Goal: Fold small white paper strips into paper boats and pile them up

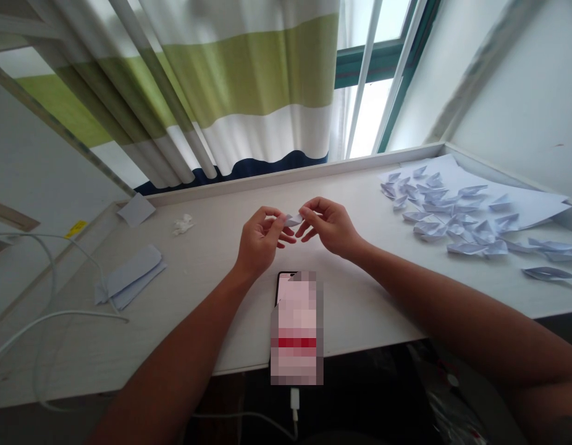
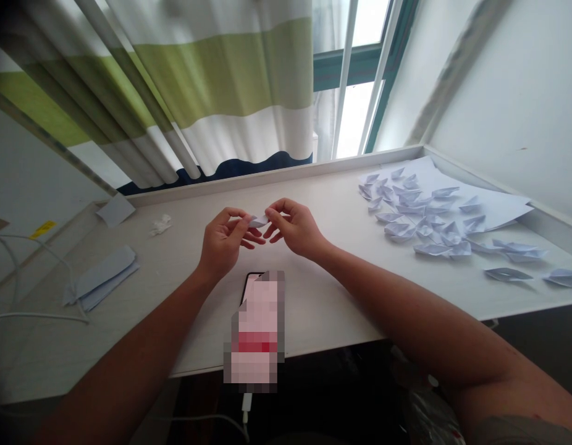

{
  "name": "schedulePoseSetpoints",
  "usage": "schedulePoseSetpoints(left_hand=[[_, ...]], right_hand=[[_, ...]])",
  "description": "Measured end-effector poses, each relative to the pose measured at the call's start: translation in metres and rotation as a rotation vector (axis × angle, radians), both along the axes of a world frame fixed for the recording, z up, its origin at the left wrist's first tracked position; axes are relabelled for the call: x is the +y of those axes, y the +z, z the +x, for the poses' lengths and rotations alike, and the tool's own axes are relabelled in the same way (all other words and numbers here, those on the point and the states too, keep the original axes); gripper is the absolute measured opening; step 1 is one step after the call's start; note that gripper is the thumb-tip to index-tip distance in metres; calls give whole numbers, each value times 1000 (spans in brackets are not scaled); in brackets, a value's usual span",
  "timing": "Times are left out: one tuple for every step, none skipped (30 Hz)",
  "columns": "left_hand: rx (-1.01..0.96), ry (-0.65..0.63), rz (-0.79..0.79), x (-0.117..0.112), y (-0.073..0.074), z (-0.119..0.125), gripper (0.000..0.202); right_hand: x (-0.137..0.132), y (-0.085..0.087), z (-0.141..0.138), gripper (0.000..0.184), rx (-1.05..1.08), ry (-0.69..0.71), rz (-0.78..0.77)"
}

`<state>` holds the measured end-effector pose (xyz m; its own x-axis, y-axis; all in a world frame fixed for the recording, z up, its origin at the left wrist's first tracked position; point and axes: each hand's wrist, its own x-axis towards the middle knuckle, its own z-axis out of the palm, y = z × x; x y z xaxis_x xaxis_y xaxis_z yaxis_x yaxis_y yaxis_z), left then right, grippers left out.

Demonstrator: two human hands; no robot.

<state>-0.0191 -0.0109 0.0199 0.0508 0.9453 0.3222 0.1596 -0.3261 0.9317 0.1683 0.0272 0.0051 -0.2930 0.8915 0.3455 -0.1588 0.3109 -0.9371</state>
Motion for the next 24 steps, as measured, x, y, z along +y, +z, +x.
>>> schedulePoseSetpoints(left_hand=[[6,0,-2,0,0,0,33],[18,1,4,-1,0,0,33],[36,5,17,-1,-1,0,33],[59,10,38,-1,-1,0,33],[82,17,62,-2,-2,0,33],[101,25,84,-2,-3,0,32],[112,30,99,-2,-3,0,31],[115,33,104,-2,-3,0,31],[109,34,97,-2,-3,0,30],[98,32,82,-1,-3,0,29],[84,27,63,-1,-2,0,28],[69,21,45,-1,-1,-1,26],[52,18,31,0,-1,-1,25],[36,18,24,0,0,-1,24],[23,19,25,0,0,-1,23],[15,20,32,1,0,-2,23],[15,17,41,1,0,-2,23],[24,15,53,2,-1,-2,22],[38,11,67,2,-2,-3,22],[52,6,83,2,-3,-3,21],[65,0,100,3,-3,-3,20],[79,-7,117,3,-4,-3,17],[94,-14,136,3,-5,-4,15],[109,-22,156,3,-5,-4,14]], right_hand=[[-1,0,-1,51,1,-6,10],[-2,1,-1,51,0,-10,19],[-3,2,-1,50,-3,-10,25],[-4,3,-1,50,-12,-3,26],[-5,3,-1,49,-25,12,22],[-6,4,-1,49,-38,30,18],[-6,5,-1,49,-52,48,17],[-6,5,-1,49,-64,62,23],[-6,5,-1,48,-73,71,33],[-6,4,-1,48,-77,73,45],[-6,4,-1,47,-77,69,55],[-6,3,-1,46,-75,64,61],[-6,2,-1,45,-69,58,65],[-6,2,-1,43,-60,53,68],[-6,2,-1,42,-47,49,69],[-5,2,-2,41,-32,46,69],[-5,2,-2,41,-16,44,67],[-5,2,-2,40,0,40,62],[-5,2,-2,41,15,33,54],[-5,2,-2,41,28,24,44],[-5,2,-1,41,40,14,38],[-5,2,-1,40,47,6,38],[-4,2,-1,40,53,1,42],[-4,3,-1,39,59,-3,50]])
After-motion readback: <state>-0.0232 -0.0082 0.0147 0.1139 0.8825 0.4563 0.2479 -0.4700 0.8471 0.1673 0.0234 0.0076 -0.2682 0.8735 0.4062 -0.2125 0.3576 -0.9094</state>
